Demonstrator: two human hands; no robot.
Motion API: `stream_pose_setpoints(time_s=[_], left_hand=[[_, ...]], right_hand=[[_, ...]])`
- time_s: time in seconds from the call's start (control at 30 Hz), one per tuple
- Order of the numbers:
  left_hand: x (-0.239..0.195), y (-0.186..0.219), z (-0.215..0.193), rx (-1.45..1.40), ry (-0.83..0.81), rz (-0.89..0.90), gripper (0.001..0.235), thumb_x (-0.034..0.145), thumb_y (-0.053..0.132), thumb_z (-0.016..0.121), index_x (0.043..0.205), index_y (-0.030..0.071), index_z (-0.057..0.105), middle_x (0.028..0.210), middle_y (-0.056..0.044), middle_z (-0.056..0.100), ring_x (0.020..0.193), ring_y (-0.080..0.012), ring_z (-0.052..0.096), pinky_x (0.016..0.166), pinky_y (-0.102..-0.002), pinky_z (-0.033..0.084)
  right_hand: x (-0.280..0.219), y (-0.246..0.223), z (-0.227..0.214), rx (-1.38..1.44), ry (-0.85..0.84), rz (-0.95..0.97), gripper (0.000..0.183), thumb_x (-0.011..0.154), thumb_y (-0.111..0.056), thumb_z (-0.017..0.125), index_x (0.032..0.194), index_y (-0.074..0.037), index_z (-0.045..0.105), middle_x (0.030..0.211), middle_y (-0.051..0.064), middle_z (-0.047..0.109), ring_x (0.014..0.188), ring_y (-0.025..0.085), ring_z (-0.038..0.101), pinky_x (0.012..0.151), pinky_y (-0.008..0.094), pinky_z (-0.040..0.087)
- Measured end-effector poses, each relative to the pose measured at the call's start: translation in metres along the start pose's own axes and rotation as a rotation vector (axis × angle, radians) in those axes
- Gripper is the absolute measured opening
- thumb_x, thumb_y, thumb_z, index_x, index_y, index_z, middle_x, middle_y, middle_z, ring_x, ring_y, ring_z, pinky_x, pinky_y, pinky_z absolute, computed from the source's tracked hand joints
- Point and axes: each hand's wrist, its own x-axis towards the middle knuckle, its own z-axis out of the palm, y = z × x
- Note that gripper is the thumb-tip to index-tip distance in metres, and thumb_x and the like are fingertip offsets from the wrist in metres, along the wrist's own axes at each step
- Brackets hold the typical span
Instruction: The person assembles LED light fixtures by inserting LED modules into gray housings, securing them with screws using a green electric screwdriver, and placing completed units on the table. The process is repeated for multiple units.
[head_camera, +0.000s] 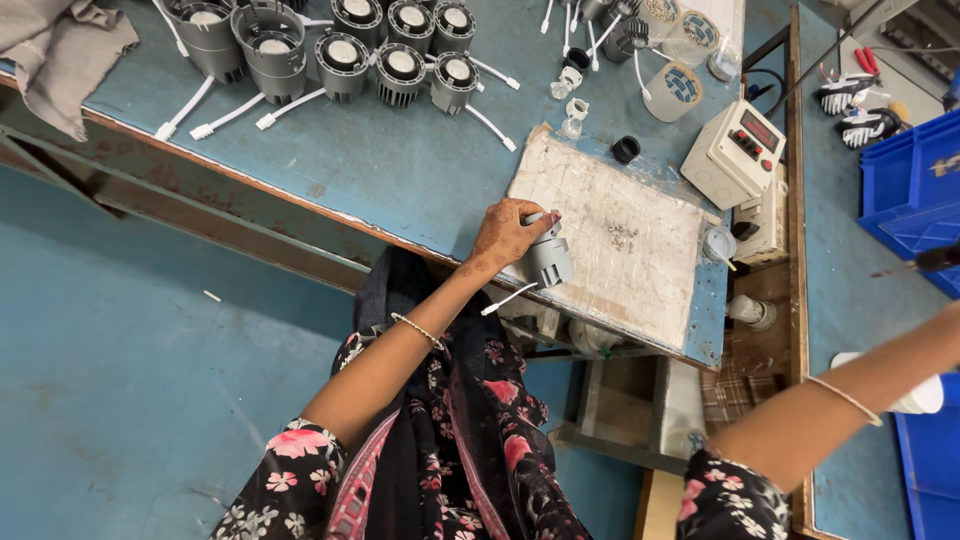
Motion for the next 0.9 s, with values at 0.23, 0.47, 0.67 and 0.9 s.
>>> stream_pose_setpoints(time_s=[0.23,0.47,0.67,0.9], left_hand=[[0.002,-0.004,0.003,0.038,0.033,0.066,0.037,0.086,0.044,0.076,0.088,0.008,0.082,0.084,-0.010,0.076,0.078,-0.0210,0.072,0.076,-0.036,0.055],[0.005,-0.006,0.005,0.026,0.002,-0.015,0.038,0.084,0.046,0.075,0.092,0.010,0.082,0.088,-0.010,0.078,0.079,-0.0213,0.073,0.077,-0.035,0.057],[0.007,-0.011,0.008,0.052,0.030,0.019,0.038,0.084,0.047,0.075,0.091,0.010,0.082,0.084,-0.009,0.076,0.076,-0.0219,0.072,0.075,-0.036,0.056],[0.004,-0.009,0.006,0.032,0.008,0.019,0.036,0.085,0.047,0.073,0.091,0.012,0.082,0.081,-0.010,0.075,0.073,-0.0226,0.071,0.072,-0.037,0.055]], right_hand=[[0.032,0.032,-0.015,0.414,-0.352,0.195,0.039,0.119,-0.026,0.059,0.147,0.001,0.054,0.134,0.014,0.061,0.116,0.022,0.062,0.103,0.036,0.052],[-0.012,-0.013,0.090,0.721,-0.743,0.132,0.042,0.117,-0.040,0.058,0.136,-0.003,0.053,0.117,0.012,0.055,0.100,0.020,0.056,0.086,0.033,0.046],[-0.121,-0.120,0.199,0.773,-0.898,0.004,0.047,0.104,-0.053,0.061,0.111,-0.008,0.051,0.073,0.011,0.046,0.059,0.019,0.049,0.052,0.030,0.039],[-0.216,-0.175,0.243,0.669,-0.756,-0.121,0.075,0.103,-0.072,0.038,0.119,-0.002,0.056,0.056,0.005,0.037,0.039,0.014,0.039,0.043,0.029,0.035]])
